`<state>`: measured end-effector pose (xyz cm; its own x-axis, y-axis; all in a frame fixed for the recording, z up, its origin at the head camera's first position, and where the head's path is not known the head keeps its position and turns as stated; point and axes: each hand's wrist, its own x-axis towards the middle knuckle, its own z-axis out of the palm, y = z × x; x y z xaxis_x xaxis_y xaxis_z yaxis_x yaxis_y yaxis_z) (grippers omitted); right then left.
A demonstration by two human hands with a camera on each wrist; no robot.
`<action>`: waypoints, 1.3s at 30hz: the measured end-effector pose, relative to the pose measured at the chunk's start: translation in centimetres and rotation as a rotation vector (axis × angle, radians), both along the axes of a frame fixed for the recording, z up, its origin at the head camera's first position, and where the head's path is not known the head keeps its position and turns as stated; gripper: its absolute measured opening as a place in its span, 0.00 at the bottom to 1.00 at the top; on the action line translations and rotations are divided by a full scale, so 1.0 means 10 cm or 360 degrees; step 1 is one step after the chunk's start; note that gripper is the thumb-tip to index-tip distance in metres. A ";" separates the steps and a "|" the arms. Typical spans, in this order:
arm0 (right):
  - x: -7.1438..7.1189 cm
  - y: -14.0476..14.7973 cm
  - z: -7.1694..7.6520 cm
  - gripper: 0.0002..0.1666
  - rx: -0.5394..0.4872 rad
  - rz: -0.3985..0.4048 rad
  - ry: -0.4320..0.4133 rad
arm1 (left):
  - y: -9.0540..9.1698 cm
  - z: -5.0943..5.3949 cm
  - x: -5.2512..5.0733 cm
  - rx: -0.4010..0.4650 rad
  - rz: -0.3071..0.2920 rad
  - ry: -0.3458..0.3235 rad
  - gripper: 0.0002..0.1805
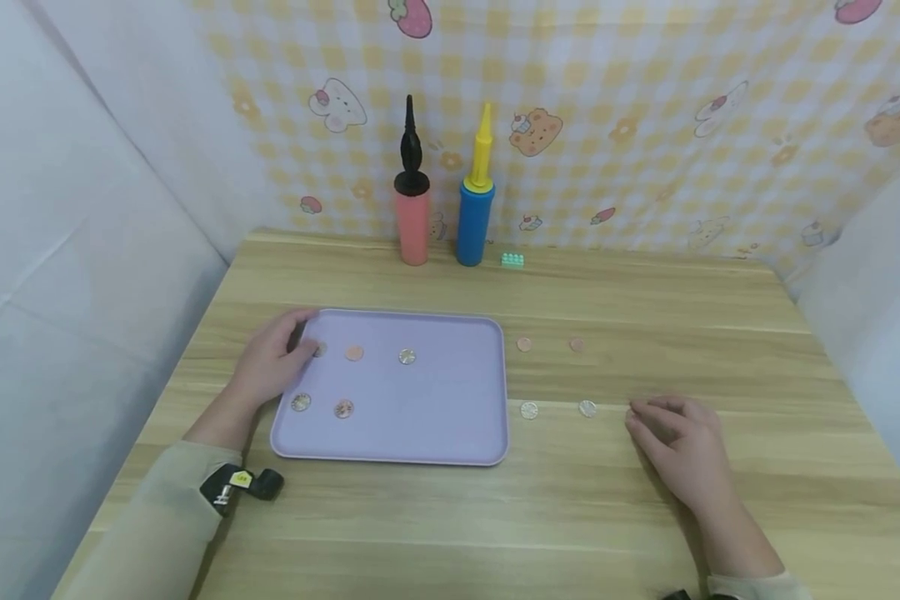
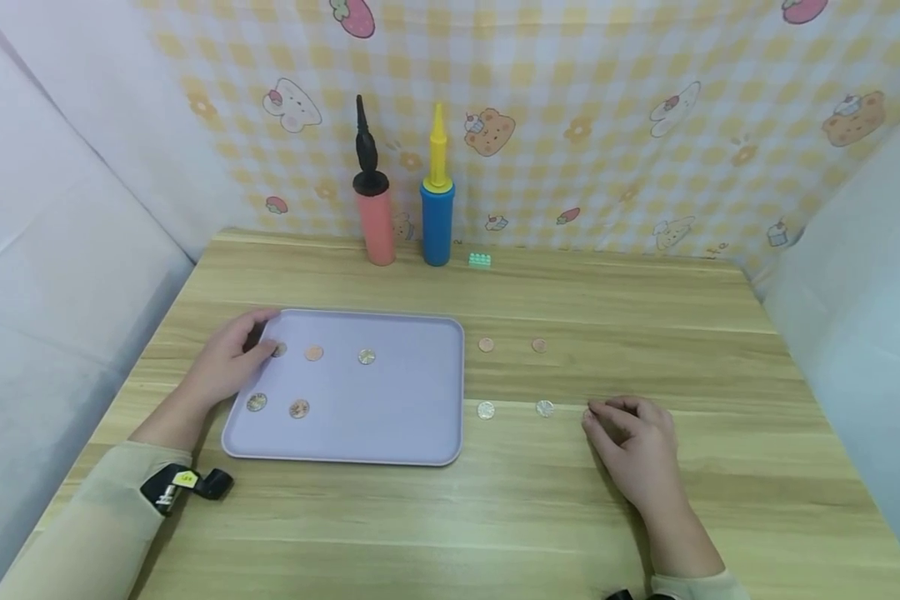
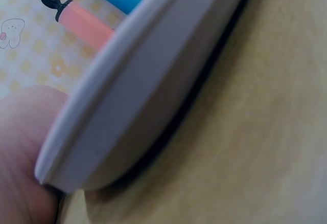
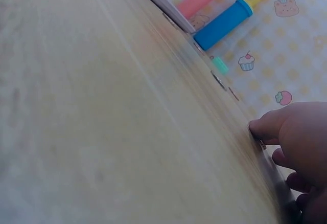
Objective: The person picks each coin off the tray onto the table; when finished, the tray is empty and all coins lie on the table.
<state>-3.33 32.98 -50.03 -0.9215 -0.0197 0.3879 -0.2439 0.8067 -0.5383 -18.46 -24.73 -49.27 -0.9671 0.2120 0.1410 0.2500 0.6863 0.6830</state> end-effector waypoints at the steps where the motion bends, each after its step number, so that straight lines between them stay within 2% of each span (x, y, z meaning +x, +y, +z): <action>1: 0.00 0.00 0.00 0.13 0.0001 0.0000 0.0008 | 0.00 -0.01 0.00 0.0000 0.0001 0.0000 0.28; 7: -0.01 -0.02 0.02 0.13 0.0003 -0.0013 0.0054 | 0.01 -0.01 0.01 0.0008 0.0007 -0.0019 0.29; 13: -0.01 -0.05 0.01 0.12 -0.0029 -0.0088 0.0055 | 0.02 0.01 0.02 -0.0026 0.0015 -0.0029 0.29; 15: -0.02 -0.06 0.00 0.13 -0.0032 -0.0107 0.0108 | 0.02 0.01 0.02 -0.0027 0.0018 -0.0041 0.29; 19: -0.07 -0.10 -0.02 0.13 0.0004 -0.0087 0.0300 | 0.02 0.01 0.01 -0.0018 0.0029 -0.0050 0.29; 22: -0.16 -0.15 -0.01 0.11 0.0011 -0.0020 0.0487 | 0.02 0.01 0.01 -0.0005 0.0035 -0.0029 0.29; 24: -0.24 -0.23 -0.01 0.17 0.0011 0.0047 0.0619 | 0.02 0.00 0.02 -0.0002 0.0044 -0.0014 0.29; 27: -0.35 -0.36 0.00 0.26 0.0006 0.0144 0.0748 | 0.03 -0.01 0.02 -0.0009 0.0058 -0.0005 0.29; 32: -0.50 -0.66 0.00 0.26 -0.0017 0.0236 0.0740 | 0.04 -0.02 0.03 -0.0019 0.0065 -0.0045 0.28; 39: -0.77 -1.20 0.08 0.15 -0.0037 0.0372 0.0818 | 0.05 0.02 0.02 -0.0028 0.0070 -0.0057 0.29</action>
<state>-11.03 20.99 -49.28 -0.5863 -0.1868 0.7883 -0.6501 0.6891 -0.3202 -18.27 -24.25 -49.06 -0.9798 0.1715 0.1027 0.1951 0.7079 0.6788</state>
